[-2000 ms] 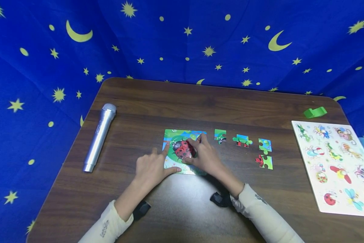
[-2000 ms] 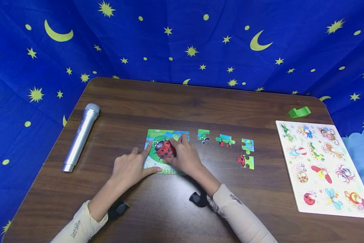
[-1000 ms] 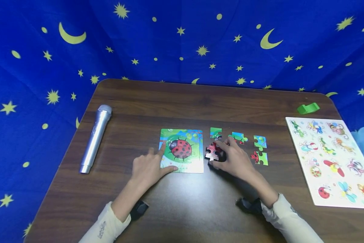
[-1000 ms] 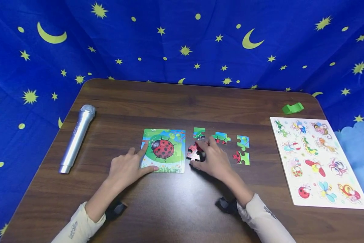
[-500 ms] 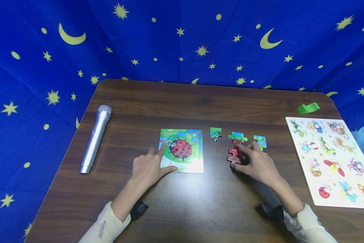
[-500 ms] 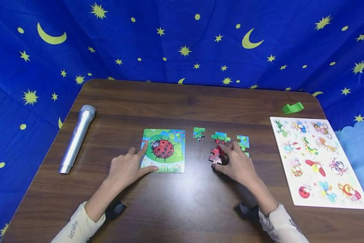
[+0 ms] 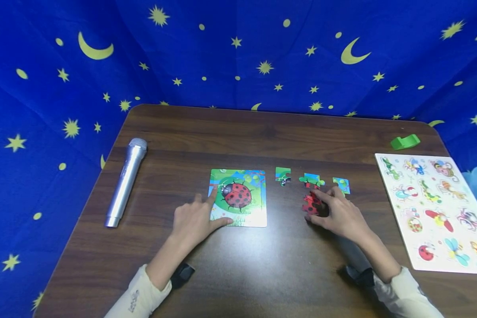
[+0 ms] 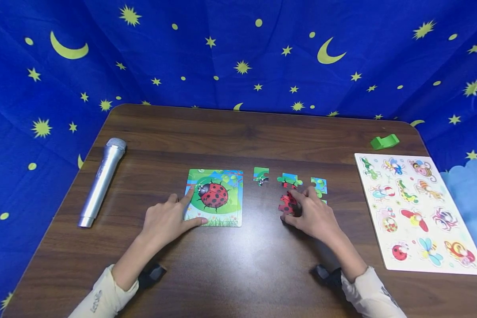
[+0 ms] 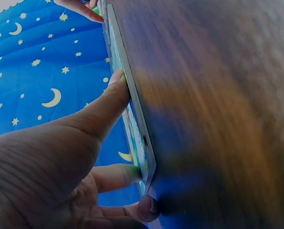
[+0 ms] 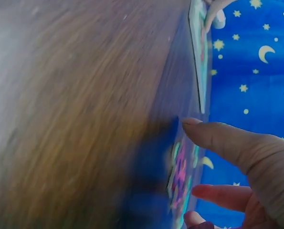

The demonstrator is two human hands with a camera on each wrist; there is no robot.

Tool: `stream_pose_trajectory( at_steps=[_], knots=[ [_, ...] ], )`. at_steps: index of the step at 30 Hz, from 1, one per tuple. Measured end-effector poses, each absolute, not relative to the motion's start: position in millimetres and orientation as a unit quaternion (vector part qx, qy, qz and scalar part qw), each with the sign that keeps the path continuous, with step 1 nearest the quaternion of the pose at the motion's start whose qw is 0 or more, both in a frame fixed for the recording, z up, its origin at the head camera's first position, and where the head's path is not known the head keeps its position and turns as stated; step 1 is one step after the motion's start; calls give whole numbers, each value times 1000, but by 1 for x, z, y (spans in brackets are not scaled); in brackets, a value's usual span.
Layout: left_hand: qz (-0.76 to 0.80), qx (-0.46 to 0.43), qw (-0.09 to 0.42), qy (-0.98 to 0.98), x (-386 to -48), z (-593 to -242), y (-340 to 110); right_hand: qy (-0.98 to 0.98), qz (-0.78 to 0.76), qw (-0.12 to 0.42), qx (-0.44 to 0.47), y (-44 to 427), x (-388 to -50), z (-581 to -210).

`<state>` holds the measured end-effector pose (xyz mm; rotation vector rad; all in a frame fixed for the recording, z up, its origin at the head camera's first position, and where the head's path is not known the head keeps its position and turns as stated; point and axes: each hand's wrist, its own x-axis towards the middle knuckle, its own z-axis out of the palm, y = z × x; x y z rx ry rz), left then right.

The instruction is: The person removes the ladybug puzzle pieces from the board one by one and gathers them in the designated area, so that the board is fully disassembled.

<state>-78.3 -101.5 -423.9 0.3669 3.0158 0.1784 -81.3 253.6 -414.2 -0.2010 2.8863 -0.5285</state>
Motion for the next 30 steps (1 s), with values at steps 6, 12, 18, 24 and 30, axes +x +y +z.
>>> stream_pose_trajectory(
  at_steps=[6,12,18,24,30],
  knots=[
    [72,114,46,990,-78,-423,-104,973,-200,82,-77,237,-82,-409],
    [110,106,69,986,-79,-421,-110,969,-215,70,-100,209,-84,-408],
    [134,97,91,982,-79,-421,-119,964,-221,88,-119,179,-88,-407],
    [123,108,89,982,-82,-423,-128,957,-228,90,-153,143,-93,-405],
    [109,118,99,982,-84,-423,-130,954,-237,87,-165,108,-100,-407]
  ],
)
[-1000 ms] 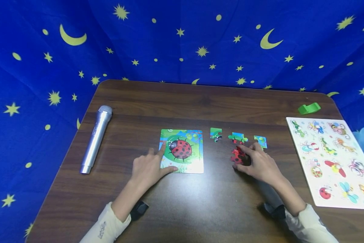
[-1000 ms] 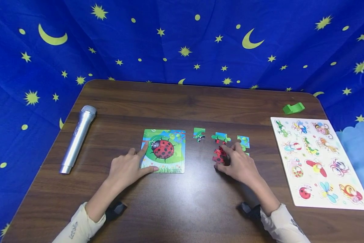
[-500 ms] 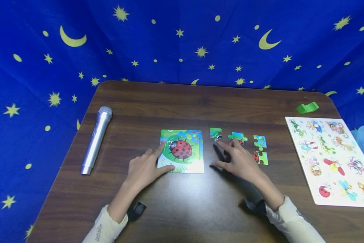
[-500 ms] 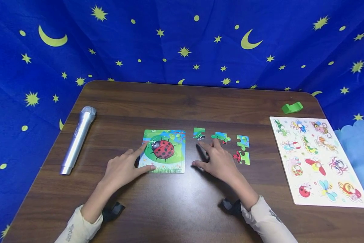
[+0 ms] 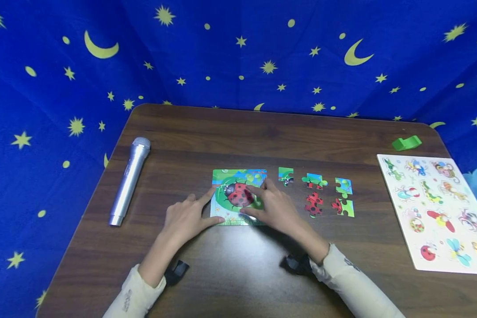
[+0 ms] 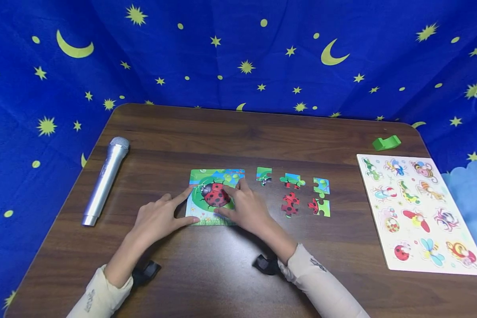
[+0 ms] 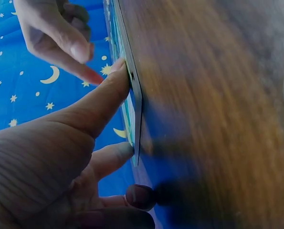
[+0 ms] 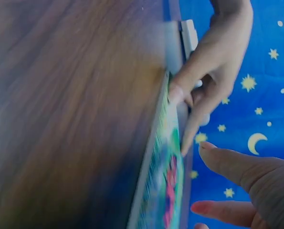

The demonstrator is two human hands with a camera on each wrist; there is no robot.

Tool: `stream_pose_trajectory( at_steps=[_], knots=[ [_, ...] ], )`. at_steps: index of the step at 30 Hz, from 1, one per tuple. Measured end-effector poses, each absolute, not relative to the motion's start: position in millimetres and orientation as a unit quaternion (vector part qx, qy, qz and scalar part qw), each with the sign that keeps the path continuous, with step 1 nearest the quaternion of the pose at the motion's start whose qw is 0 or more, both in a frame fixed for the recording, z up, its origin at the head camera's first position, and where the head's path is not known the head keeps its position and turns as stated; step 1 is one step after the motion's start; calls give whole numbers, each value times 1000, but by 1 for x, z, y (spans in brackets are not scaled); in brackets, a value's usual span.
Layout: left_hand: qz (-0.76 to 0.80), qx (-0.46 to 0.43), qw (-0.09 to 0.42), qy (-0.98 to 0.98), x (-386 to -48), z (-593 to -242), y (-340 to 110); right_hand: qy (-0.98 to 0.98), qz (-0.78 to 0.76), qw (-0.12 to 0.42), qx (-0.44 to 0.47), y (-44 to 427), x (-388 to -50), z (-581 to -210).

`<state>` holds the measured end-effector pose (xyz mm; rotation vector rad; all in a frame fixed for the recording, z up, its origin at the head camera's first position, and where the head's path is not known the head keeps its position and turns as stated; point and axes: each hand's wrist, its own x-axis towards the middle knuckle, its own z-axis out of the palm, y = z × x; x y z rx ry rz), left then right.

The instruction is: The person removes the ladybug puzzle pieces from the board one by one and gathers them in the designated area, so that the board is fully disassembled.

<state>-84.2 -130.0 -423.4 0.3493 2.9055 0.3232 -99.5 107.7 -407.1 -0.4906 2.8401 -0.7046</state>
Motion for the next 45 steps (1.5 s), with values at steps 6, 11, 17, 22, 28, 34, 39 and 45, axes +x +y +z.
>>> stream_pose_trajectory(
  at_steps=[6,11,17,22,28,34,39,45],
  knots=[
    [105,121,100,982,-85,-423,-129,954,-242,70,-161,83,-104,-416],
    [112,120,107,981,-86,-422,-129,960,-229,48,-153,70,-104,-423],
    [118,115,109,980,-87,-422,-131,960,-235,25,-147,62,-101,-429],
    [121,114,110,980,-87,-421,-132,956,-258,12,-140,58,-100,-431],
    [116,113,105,981,-87,-421,-132,954,-263,-13,-141,50,-102,-432],
    [111,108,106,982,-88,-422,-131,961,-247,-38,-122,43,-99,-435],
    [113,105,109,982,-88,-422,-132,962,-240,-62,-119,39,-98,-435],
    [118,108,108,981,-88,-423,-131,965,-220,-88,-113,38,-96,-436]
  ],
)
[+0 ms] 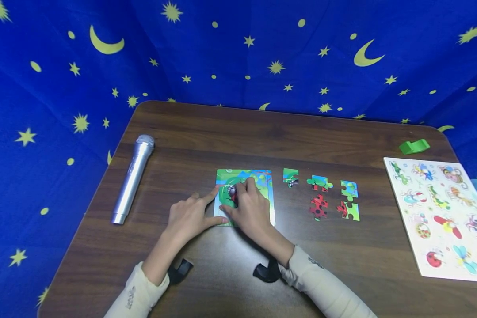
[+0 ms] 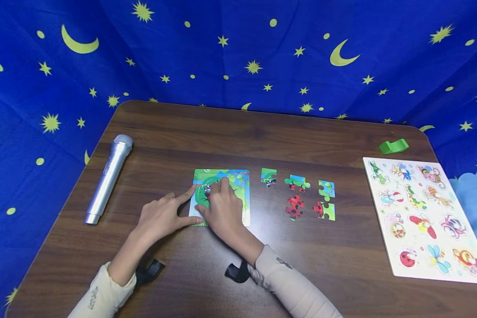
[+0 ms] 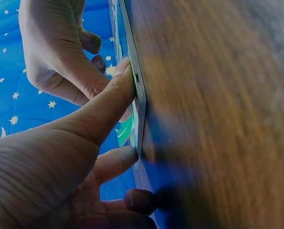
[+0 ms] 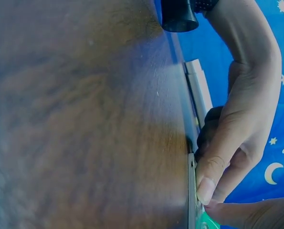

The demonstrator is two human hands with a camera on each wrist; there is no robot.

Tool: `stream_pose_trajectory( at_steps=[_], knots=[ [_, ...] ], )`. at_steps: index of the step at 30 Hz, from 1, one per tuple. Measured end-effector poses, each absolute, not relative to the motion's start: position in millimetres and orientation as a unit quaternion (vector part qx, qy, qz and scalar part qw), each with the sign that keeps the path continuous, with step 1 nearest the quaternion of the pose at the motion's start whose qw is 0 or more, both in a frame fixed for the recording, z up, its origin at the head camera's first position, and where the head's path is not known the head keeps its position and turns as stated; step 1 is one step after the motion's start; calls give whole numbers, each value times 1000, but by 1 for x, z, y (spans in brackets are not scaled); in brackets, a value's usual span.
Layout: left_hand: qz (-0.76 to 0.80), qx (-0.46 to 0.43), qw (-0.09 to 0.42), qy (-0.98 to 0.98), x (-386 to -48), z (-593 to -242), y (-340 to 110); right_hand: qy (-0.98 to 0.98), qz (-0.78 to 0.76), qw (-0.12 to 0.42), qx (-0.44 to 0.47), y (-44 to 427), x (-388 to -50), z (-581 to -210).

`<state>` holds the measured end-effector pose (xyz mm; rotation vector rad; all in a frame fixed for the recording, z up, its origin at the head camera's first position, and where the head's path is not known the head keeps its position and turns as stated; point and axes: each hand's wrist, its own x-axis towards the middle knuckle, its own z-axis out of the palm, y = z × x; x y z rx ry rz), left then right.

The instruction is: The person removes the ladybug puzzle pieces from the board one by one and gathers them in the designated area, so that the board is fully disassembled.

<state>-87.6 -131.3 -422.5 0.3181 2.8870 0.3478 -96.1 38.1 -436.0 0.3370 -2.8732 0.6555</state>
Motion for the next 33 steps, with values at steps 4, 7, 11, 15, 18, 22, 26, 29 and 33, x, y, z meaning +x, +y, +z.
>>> stream_pose_trajectory(
  at_steps=[4,7,11,15,18,22,26,29,33],
  knots=[
    [116,107,107,982,-88,-423,-131,-967,212,92,108,38,-97,-439],
    [117,107,107,982,-89,-423,-132,-968,209,89,106,37,-98,-440],
    [117,105,108,982,-88,-422,-131,-971,200,83,102,34,-99,-440],
    [116,103,114,981,-88,-422,-131,-976,183,74,97,31,-99,-437],
    [121,103,116,980,-88,-423,-131,-979,169,70,92,30,-100,-437],
    [124,105,117,980,-88,-423,-131,-981,159,72,86,30,-100,-436],
    [120,107,114,980,-88,-423,-131,-981,162,73,82,30,-100,-437],
    [119,107,111,981,-88,-423,-131,-979,172,75,81,30,-100,-438],
    [116,106,112,981,-89,-424,-131,-974,195,77,80,30,-101,-438]
  ],
)
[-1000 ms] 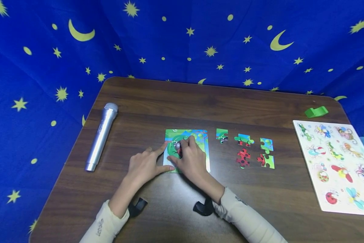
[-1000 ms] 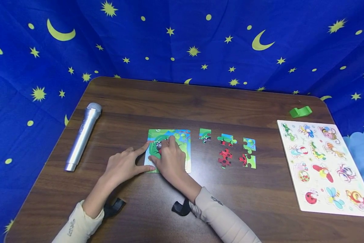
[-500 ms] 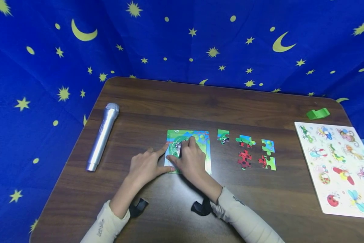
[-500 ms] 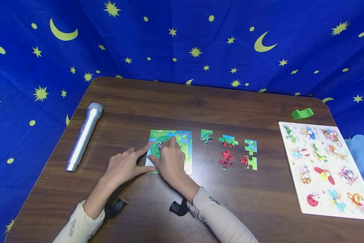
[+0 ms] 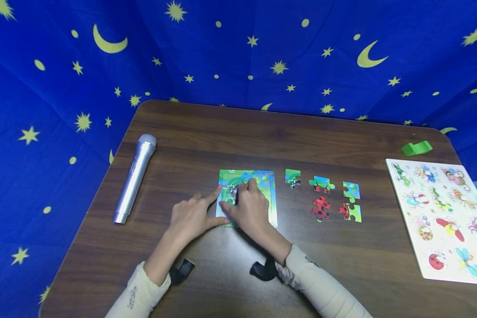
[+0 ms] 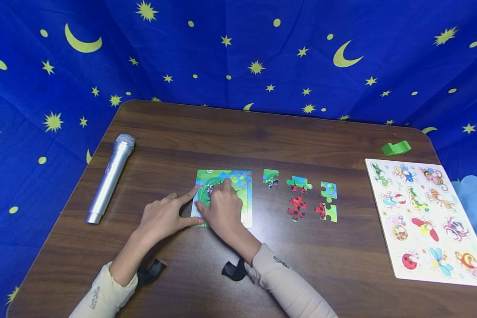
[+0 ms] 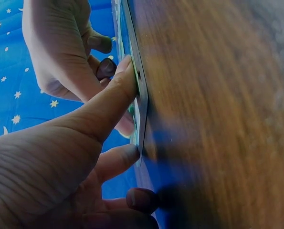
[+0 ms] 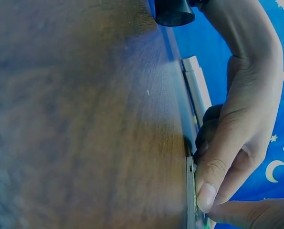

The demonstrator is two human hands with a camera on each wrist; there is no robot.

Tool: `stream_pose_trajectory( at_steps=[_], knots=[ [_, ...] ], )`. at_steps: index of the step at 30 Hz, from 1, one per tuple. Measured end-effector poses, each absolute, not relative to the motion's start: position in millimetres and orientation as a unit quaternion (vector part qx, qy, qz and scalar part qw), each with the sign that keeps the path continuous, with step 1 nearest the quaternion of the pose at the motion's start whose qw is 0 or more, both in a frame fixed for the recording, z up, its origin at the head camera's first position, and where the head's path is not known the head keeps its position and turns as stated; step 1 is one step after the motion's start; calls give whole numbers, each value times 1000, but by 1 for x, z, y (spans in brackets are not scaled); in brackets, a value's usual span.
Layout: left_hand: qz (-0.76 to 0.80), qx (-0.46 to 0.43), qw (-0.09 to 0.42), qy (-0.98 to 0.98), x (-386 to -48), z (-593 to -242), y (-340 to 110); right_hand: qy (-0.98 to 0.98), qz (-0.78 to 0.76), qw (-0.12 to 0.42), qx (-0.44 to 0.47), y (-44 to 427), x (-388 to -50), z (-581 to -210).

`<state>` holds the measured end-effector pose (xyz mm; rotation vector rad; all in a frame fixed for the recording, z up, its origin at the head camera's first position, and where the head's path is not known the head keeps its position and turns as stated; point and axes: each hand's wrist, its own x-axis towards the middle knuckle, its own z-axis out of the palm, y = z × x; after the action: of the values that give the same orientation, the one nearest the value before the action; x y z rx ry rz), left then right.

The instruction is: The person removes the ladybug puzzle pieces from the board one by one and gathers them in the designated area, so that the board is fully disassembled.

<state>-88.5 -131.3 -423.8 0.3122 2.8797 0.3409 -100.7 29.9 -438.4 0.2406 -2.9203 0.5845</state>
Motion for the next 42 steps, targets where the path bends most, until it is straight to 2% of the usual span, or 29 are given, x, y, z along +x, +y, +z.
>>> stream_pose_trajectory(
  at_steps=[10,22,33,42],
  knots=[
    [119,104,123,980,-88,-423,-130,-967,233,62,86,37,-102,-433],
    [122,98,130,979,-88,-423,-129,-969,220,101,53,88,-98,-429],
    [127,92,133,979,-88,-422,-128,-978,194,78,-1,140,-89,-422],
    [129,93,134,978,-88,-421,-129,-984,170,49,-25,158,-88,-424]
  ],
)
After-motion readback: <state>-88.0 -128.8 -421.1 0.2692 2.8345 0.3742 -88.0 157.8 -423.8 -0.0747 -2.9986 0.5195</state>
